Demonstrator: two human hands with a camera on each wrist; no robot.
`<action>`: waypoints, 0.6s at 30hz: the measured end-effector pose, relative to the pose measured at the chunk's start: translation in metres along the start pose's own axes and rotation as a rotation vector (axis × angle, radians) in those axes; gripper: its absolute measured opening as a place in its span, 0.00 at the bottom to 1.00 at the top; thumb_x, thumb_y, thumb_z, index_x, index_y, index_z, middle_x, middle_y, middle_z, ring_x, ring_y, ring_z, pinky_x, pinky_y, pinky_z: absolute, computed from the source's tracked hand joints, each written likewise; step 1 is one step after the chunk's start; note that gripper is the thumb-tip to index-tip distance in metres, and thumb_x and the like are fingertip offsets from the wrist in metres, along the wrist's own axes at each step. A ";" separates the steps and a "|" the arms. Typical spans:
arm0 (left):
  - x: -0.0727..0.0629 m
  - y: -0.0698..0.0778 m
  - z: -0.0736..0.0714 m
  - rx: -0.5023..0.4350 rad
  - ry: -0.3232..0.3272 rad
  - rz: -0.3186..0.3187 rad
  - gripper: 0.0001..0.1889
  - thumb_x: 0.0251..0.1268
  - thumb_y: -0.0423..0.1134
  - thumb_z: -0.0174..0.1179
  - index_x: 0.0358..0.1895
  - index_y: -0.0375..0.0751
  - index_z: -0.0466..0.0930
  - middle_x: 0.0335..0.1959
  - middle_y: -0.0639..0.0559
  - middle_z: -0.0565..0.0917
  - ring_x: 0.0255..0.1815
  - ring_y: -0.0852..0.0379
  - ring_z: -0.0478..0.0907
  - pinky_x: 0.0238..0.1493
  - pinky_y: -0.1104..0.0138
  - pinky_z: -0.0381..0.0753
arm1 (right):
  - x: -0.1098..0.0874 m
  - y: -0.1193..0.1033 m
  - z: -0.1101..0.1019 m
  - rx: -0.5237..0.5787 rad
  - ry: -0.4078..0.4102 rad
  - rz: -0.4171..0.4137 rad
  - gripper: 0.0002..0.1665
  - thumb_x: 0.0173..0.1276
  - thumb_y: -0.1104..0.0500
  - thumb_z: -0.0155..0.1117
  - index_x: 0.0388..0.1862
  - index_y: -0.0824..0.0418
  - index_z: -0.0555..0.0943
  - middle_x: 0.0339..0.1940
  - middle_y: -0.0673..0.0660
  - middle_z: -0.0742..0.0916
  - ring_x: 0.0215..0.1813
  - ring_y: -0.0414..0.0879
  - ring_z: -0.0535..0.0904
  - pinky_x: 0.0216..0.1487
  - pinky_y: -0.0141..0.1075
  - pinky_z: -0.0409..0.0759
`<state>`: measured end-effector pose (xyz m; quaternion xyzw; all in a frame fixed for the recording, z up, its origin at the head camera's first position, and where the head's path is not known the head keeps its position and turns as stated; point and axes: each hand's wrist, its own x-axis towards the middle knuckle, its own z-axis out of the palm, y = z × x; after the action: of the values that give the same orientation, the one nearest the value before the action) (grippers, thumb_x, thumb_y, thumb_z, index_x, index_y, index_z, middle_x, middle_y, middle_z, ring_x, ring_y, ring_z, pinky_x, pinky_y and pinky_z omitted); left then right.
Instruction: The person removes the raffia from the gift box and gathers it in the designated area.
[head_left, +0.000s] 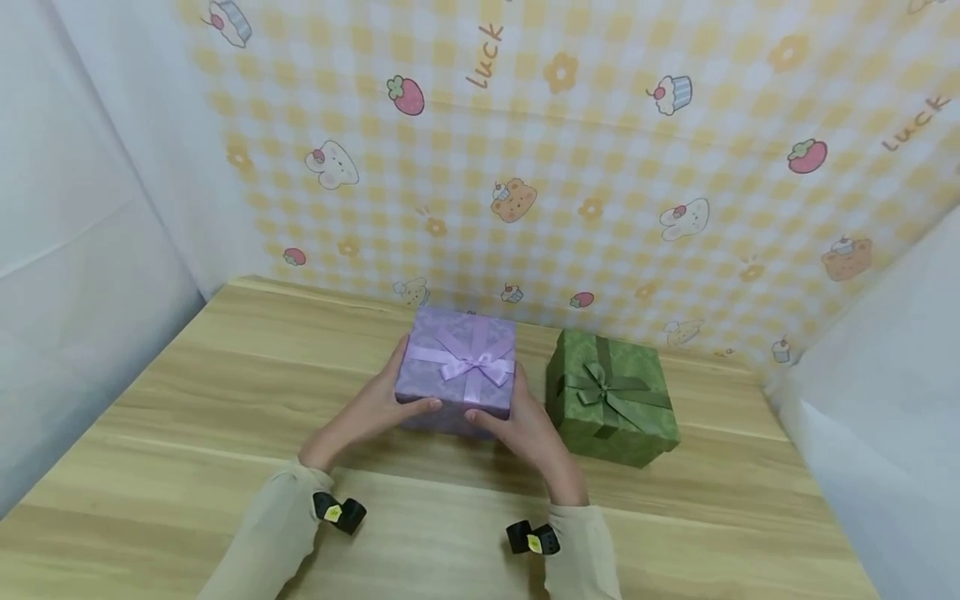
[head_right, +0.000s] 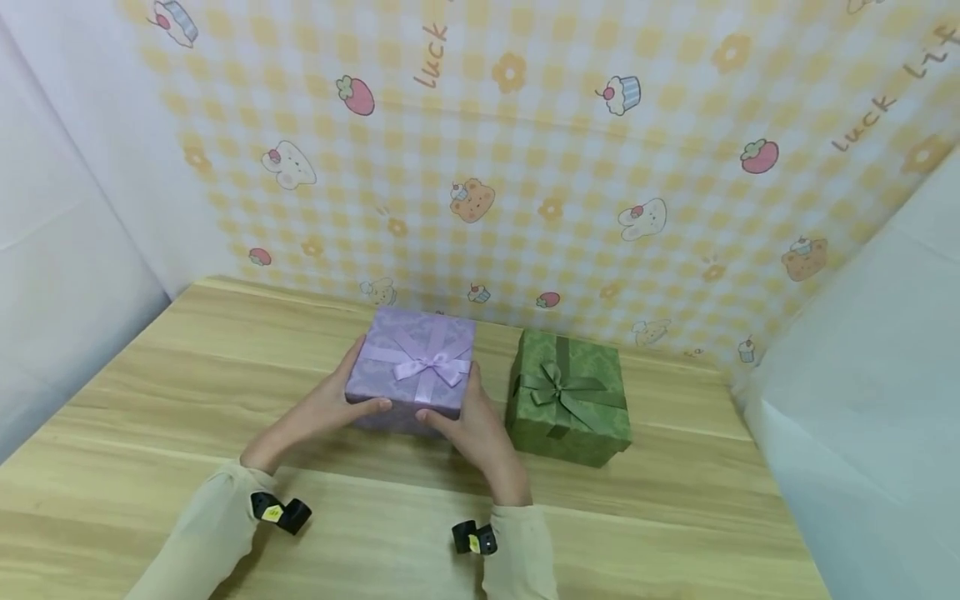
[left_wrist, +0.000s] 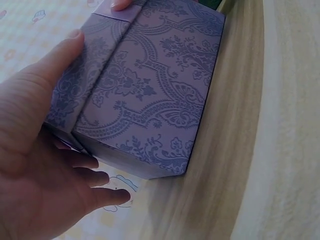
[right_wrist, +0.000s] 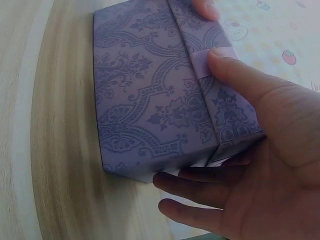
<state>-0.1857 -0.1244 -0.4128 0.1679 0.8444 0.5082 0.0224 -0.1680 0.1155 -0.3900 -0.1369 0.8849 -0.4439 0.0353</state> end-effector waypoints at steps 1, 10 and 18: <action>0.000 0.000 0.000 -0.003 -0.004 -0.004 0.59 0.51 0.55 0.68 0.74 0.51 0.28 0.74 0.41 0.45 0.70 0.39 0.49 0.64 0.46 0.52 | -0.001 0.000 0.000 -0.003 0.005 -0.002 0.61 0.54 0.41 0.70 0.75 0.53 0.42 0.68 0.61 0.68 0.65 0.52 0.65 0.62 0.49 0.63; -0.001 -0.002 0.003 -0.029 0.025 0.008 0.58 0.51 0.55 0.68 0.74 0.54 0.29 0.74 0.43 0.46 0.70 0.42 0.50 0.65 0.47 0.52 | 0.001 0.000 0.000 0.023 0.043 -0.060 0.58 0.54 0.45 0.72 0.75 0.53 0.47 0.69 0.56 0.65 0.68 0.47 0.59 0.64 0.49 0.59; 0.002 0.001 0.005 -0.062 0.049 0.045 0.57 0.50 0.53 0.69 0.75 0.57 0.33 0.73 0.48 0.50 0.70 0.45 0.52 0.64 0.46 0.53 | 0.003 0.000 -0.003 0.002 0.078 -0.063 0.59 0.52 0.44 0.72 0.75 0.53 0.49 0.68 0.55 0.67 0.67 0.48 0.62 0.63 0.49 0.61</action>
<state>-0.1865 -0.1185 -0.4141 0.1736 0.8246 0.5383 -0.0044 -0.1713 0.1166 -0.3882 -0.1473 0.8803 -0.4508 -0.0130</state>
